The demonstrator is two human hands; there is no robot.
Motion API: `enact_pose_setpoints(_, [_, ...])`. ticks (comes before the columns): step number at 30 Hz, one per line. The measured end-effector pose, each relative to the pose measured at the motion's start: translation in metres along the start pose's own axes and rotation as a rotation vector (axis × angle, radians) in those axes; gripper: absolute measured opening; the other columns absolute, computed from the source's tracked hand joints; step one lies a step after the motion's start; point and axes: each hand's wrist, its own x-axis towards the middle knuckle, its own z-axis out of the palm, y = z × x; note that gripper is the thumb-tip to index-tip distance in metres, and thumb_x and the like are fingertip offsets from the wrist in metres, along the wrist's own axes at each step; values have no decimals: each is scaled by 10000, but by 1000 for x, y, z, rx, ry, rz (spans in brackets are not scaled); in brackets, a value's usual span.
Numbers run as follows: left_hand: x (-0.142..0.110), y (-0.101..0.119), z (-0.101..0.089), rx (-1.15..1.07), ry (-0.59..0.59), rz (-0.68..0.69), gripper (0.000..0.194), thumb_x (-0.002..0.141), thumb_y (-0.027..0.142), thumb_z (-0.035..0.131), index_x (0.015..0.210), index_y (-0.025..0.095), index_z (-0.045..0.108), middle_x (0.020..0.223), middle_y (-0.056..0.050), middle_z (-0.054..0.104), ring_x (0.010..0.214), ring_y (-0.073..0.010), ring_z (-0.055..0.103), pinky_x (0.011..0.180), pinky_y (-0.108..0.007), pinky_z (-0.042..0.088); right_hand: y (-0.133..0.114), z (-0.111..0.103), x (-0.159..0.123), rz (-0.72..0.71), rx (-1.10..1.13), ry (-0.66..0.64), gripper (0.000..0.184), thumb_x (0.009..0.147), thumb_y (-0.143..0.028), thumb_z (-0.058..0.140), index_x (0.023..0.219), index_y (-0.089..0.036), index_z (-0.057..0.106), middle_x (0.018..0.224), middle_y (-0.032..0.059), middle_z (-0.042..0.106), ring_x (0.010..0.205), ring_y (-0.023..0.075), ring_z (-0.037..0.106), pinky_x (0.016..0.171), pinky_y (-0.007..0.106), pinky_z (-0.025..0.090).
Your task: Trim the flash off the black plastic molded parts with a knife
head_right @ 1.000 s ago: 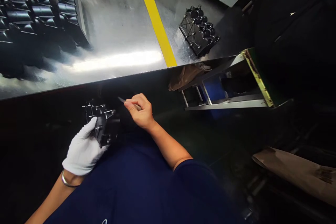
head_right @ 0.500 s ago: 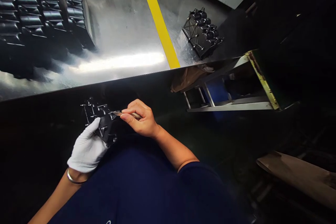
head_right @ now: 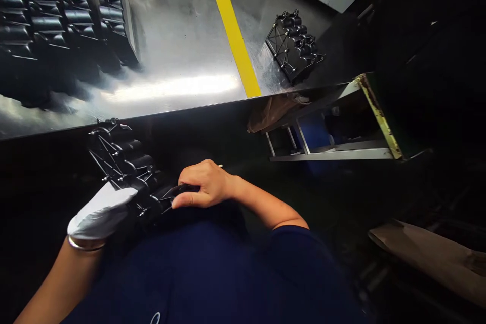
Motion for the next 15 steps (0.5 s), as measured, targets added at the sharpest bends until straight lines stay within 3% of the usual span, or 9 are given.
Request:
enact_pose_setpoints(3, [0, -4, 2, -14, -14, -20, 607, 614, 277, 920, 1192, 256, 736, 1145, -73, 771, 1056, -319, 720, 877, -361, 625, 2, 2, 0, -59, -79, -16, 577, 889, -698, 552, 632, -185, 485, 564, -36, 452, 514, 79, 401, 492, 243, 285])
enact_pose_setpoints(9, [1, -14, 9, -152, 89, -93, 514, 616, 235, 908, 1106, 189, 760, 964, -81, 797, 895, -288, 755, 762, -314, 643, 5, 1, 4, -95, -135, 96, 551, 903, -580, 629, 566, -206, 404, 538, -48, 376, 493, 85, 354, 493, 265, 243])
enact_pose_setpoints(13, [3, -13, 18, -304, 223, -169, 245, 767, 46, 707, 960, 182, 770, 837, -47, 789, 727, -187, 747, 703, -231, 627, 6, -2, 8, 25, -195, 95, 596, 899, -715, 502, 591, -208, 444, 558, -26, 419, 516, 101, 382, 501, 268, 270])
enact_pose_setpoints(15, [3, -12, 25, -350, 306, -227, 264, 850, 13, 569, 907, 184, 761, 800, -36, 780, 688, -161, 737, 682, -213, 621, 6, -3, 8, 41, -205, 59, 617, 936, -703, 440, 570, -206, 421, 553, -23, 403, 514, 101, 374, 504, 271, 265])
